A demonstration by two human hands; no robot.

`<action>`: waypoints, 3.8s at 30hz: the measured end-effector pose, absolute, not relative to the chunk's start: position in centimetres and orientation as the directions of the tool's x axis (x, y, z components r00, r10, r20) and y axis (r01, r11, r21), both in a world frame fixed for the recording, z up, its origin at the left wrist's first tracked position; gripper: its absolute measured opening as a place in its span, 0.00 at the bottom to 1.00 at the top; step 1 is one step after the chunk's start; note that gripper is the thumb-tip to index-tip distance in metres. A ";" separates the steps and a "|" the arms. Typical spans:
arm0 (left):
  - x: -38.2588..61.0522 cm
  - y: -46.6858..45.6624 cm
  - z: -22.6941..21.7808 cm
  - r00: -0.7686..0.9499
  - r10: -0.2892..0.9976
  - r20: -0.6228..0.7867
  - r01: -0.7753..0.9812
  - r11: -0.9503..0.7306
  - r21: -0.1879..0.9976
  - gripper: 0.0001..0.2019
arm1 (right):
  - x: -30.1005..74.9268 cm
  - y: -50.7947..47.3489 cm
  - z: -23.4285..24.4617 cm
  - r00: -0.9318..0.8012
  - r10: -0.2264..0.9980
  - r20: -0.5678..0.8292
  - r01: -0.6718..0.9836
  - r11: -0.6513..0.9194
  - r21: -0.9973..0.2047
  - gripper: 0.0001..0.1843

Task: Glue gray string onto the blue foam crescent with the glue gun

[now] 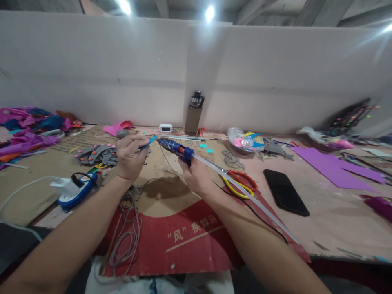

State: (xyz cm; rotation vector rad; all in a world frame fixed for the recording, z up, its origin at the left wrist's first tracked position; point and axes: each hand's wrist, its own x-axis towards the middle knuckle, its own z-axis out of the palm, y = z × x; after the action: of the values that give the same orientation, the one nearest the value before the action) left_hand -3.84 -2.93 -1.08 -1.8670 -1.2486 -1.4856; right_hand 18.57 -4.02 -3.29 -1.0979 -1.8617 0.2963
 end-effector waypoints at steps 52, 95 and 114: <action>-1.1 -2.6 -0.6 -0.183 0.982 0.035 -0.478 -0.120 0.870 0.11 | 18.4 -3.1 -4.3 -0.310 0.556 0.771 0.528 0.775 -0.347 0.21; -1.1 -2.6 -0.5 -0.107 0.994 0.010 -0.587 -0.071 0.806 0.08 | 18.6 -3.4 -3.8 -0.288 0.541 0.790 0.600 0.745 -0.292 0.21; -0.9 -2.8 -0.7 -0.088 0.993 0.081 -0.492 -0.114 0.863 0.12 | 18.5 -3.5 -3.9 -0.325 0.526 0.786 0.564 0.775 -0.286 0.22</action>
State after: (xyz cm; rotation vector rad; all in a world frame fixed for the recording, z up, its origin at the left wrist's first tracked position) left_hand -0.87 -2.83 -0.70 -1.9236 -1.8260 -3.4521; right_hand 18.49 -3.54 -3.90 -0.8188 -1.9898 -0.0486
